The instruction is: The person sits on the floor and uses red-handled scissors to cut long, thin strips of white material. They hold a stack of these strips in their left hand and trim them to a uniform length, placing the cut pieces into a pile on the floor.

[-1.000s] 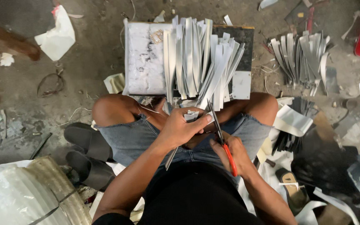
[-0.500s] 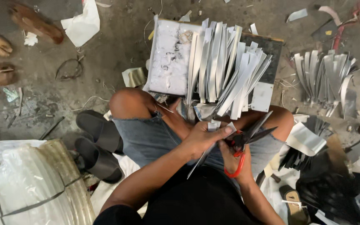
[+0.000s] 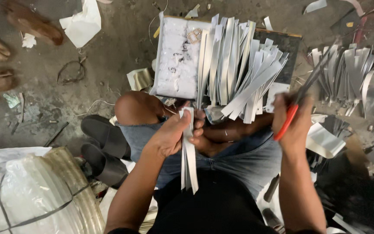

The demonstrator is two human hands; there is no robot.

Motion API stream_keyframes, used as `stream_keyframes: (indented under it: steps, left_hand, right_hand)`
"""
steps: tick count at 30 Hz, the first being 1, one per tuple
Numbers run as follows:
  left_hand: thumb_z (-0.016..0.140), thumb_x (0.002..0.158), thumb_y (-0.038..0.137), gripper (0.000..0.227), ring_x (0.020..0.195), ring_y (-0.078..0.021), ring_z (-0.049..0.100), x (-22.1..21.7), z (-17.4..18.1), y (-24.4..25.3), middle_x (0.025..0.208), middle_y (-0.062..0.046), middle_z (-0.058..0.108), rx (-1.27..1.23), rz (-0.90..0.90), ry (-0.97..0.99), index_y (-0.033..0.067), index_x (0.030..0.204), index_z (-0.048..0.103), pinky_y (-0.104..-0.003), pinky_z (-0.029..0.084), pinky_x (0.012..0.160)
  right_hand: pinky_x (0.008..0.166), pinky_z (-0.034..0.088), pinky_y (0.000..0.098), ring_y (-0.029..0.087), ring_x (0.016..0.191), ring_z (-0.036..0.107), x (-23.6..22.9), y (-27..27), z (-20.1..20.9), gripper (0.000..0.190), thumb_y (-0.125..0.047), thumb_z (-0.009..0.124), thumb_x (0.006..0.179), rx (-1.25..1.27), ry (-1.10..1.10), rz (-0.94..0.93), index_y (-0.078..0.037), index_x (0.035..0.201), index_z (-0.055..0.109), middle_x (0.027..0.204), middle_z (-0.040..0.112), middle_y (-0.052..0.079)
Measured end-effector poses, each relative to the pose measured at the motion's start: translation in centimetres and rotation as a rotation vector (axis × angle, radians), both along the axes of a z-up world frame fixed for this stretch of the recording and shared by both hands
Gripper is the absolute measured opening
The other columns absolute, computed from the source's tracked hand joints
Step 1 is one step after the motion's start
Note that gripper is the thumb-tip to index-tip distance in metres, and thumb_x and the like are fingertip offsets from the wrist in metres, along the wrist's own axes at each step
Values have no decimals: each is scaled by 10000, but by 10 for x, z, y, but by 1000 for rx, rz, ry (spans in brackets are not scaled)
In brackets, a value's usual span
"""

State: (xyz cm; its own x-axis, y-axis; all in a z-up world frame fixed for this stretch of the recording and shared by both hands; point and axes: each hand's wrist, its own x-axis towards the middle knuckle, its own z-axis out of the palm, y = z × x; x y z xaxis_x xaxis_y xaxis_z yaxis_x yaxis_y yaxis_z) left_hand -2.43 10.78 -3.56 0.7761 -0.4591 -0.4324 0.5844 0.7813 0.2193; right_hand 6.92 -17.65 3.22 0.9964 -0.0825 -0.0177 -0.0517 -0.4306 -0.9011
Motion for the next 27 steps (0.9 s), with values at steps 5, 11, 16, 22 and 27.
stream_keyframes:
  steps: [5,11,16,22,27]
  left_hand:
    - [535,1052,284,432,943,-256,687,-29,11,-27,1122,-146,628,19,55,25,37,1405,503,-390,623,792]
    - [536,1059,175,357,996,-254,723,-19,37,-47,1147,-180,663,266,71,-98,-4,1367,523,-408,643,826]
    - [599,1050,137,309,939,-230,735,6,44,-64,1059,-159,707,516,-5,-261,-55,1291,586,-393,653,826]
    - [661,997,107,349,865,-164,703,8,32,-87,1025,-102,705,555,2,-221,-43,1307,605,-335,629,762]
    - [678,999,117,348,836,-171,687,7,20,-86,999,-113,693,487,-22,-136,-81,1282,633,-341,641,745]
  right_hand:
    - [745,527,259,118,816,639,-61,6,-28,155,-76,624,1038,308,176,137,-9,1117,508,891,639,53]
    - [649,470,257,104,745,563,-100,1,-45,172,-122,648,995,147,311,146,4,1076,563,835,606,44]
    - [664,491,246,91,765,583,-99,0,-31,183,-144,639,990,200,287,232,1,1067,557,844,624,33]
    - [599,506,269,94,677,599,-101,-6,-19,217,-229,631,986,170,397,254,-25,1032,570,743,625,30]
    - [555,489,312,122,610,563,-110,-9,-21,271,-282,631,983,19,462,337,-25,918,573,657,598,47]
